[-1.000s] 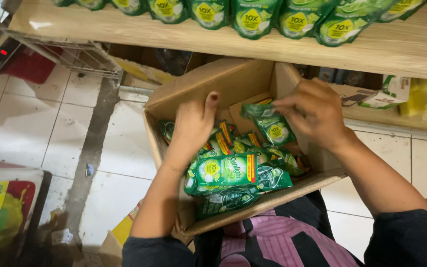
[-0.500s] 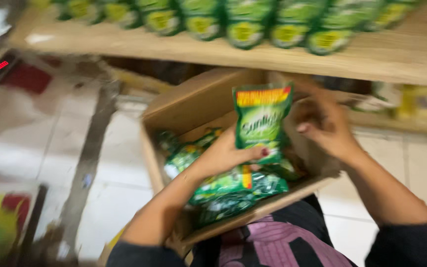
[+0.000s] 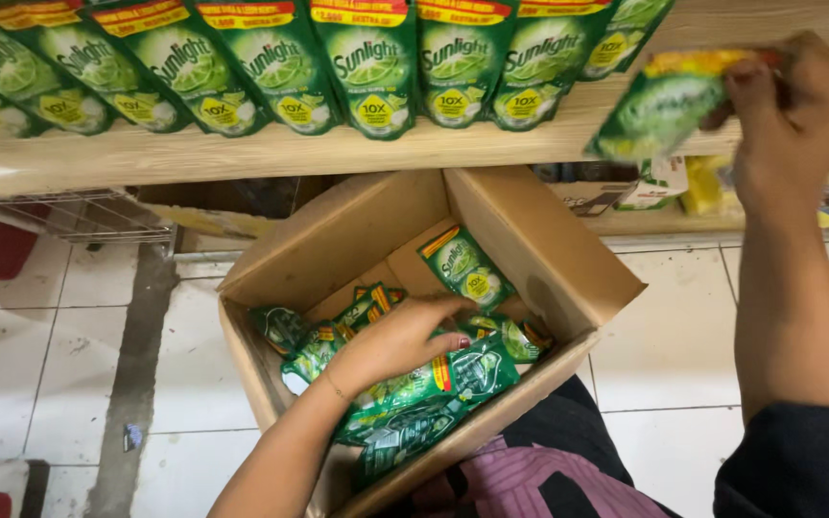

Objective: The person takes dish soap pouches out of a cardboard box and places them onto a wooden shelf.

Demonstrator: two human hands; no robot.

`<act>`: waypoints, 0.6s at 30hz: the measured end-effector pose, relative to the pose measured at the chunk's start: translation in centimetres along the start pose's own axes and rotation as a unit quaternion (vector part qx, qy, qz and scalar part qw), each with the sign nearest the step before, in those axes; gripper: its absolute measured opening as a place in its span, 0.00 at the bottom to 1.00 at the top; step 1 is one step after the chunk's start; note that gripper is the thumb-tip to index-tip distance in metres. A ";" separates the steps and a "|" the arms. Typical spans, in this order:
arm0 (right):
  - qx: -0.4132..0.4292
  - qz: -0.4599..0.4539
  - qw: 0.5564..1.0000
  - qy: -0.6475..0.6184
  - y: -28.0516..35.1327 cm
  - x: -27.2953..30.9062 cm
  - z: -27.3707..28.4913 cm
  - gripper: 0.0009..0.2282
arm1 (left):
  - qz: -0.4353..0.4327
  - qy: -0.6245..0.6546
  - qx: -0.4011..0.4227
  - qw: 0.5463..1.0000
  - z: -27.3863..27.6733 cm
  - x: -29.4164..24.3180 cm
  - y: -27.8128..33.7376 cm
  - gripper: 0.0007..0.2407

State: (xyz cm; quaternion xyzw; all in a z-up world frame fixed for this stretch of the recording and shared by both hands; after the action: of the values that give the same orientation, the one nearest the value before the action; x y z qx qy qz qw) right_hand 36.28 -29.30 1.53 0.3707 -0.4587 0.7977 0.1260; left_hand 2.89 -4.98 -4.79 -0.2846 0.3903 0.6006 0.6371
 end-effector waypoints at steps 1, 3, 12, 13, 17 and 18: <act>-0.011 0.008 1.000 0.000 -1.0 -0.6 -0.5 0.10 | -0.017 -0.008 -0.001 1.000 -0.3 0.3 0.1 0.19; -0.031 0.004 0.999 0.000 -3.0 -1.9 -1.2 0.11 | -0.048 -0.024 -0.002 0.999 -0.8 1.1 0.1 0.18; -0.043 -0.009 0.997 -0.057 -6.0 -7.0 -2.9 0.08 | 0.135 -0.210 0.126 0.960 -4.3 9.2 -0.5 0.24; -0.048 -0.014 0.998 -0.038 -5.7 -7.6 -2.7 0.09 | 0.139 -0.228 0.130 0.955 -4.8 9.9 -0.8 0.25; -0.079 0.003 0.997 0.012 -3.6 -9.0 -2.9 0.17 | 0.161 -0.270 0.120 0.942 -7.1 11.5 -1.7 0.28; -0.094 0.022 0.995 0.036 -3.1 -8.7 -3.1 0.19 | 0.166 -0.275 0.111 0.940 -7.3 11.6 -1.9 0.29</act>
State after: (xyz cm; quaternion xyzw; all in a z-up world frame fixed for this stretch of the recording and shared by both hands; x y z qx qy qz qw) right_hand 42.50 -23.78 -3.59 0.3178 -0.5350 0.7666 0.1588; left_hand 3.37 -4.98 -18.66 0.0332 0.3056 0.7059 0.6381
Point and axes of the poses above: each hand's wrist, its own y-axis away from the middle knuckle, its own z-axis out of the back of the hand, x = y × z, the point moved 1 cm from there along -y, towards the middle knuckle, and after that the axes turned 2 degrees about x, right-handed, at the moved point
